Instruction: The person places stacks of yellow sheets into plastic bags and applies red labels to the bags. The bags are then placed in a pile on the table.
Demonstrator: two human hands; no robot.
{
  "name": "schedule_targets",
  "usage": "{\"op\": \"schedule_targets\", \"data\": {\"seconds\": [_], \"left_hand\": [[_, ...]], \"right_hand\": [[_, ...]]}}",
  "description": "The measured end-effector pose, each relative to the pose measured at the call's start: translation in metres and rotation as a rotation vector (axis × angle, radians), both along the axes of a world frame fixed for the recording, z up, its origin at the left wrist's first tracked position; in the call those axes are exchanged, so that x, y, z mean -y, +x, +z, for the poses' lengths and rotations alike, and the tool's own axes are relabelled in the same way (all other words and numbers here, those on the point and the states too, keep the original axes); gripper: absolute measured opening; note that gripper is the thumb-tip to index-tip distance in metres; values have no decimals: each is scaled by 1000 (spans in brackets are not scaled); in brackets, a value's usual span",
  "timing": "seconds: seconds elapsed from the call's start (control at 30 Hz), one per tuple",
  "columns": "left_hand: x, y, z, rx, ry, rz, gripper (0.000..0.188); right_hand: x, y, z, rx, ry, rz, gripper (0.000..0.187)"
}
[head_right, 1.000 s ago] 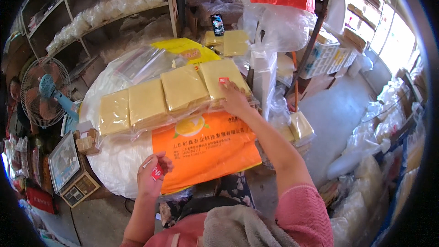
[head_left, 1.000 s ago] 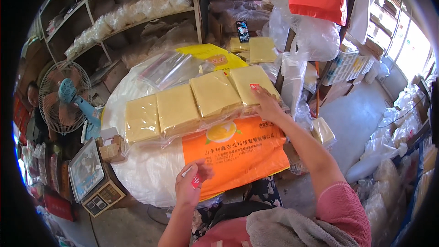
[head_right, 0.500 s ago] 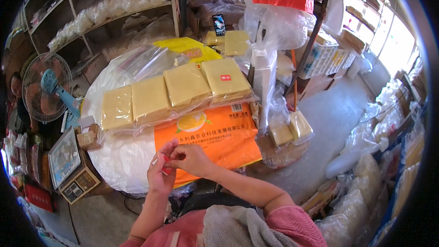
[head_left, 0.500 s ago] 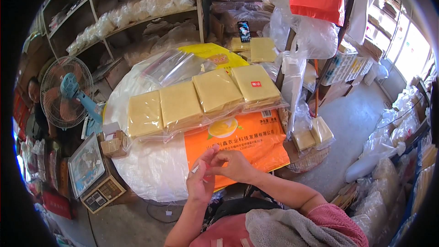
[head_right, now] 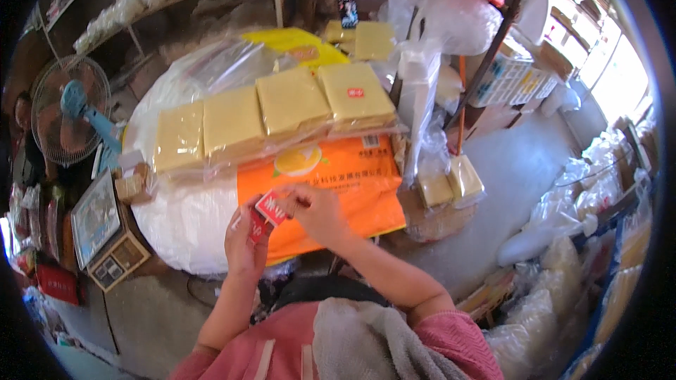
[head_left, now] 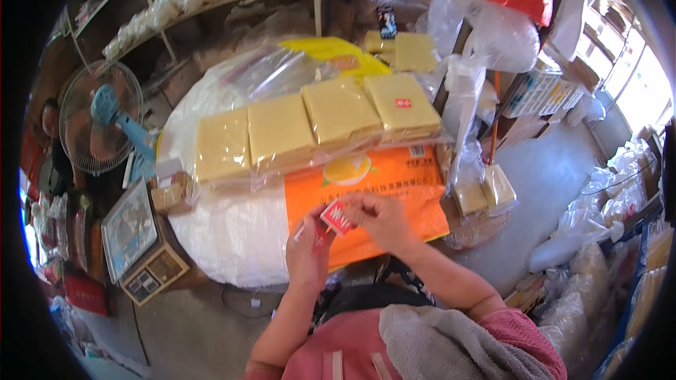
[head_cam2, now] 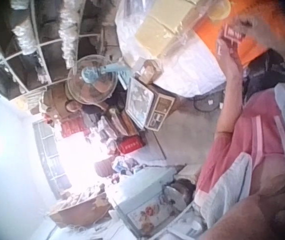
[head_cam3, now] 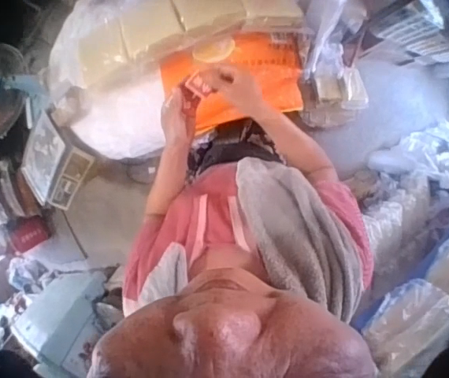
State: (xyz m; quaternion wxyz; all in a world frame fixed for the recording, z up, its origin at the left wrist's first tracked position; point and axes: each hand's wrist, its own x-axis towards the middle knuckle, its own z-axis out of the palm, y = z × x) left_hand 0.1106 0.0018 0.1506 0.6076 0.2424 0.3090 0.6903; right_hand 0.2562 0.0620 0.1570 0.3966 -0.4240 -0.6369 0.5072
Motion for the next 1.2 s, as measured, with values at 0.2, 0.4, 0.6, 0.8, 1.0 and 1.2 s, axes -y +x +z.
{"op": "schedule_targets", "data": {"seconds": [0.2,0.4,0.6,0.8,1.0,1.2], "left_hand": [[4,-4,3,-211,-137,-63,13],[5,-7,2,-251,-154,-93,13],[6,-8,4,-297,-154,-79,10],[8,-7,10,-648,-187,17,8],[10,-10,-6,-939,62,99,7],[14,-8,7,-1000,86,58,6]], "right_hand": [[-3,2,15,-164,13,43,21],[-3,2,12,-176,-30,67,21],[-1,4,11,-171,-26,83,20],[3,1,5,347,636,37,18],[16,1,20,341,603,134,12],[16,7,20,202,310,170,10]]}}
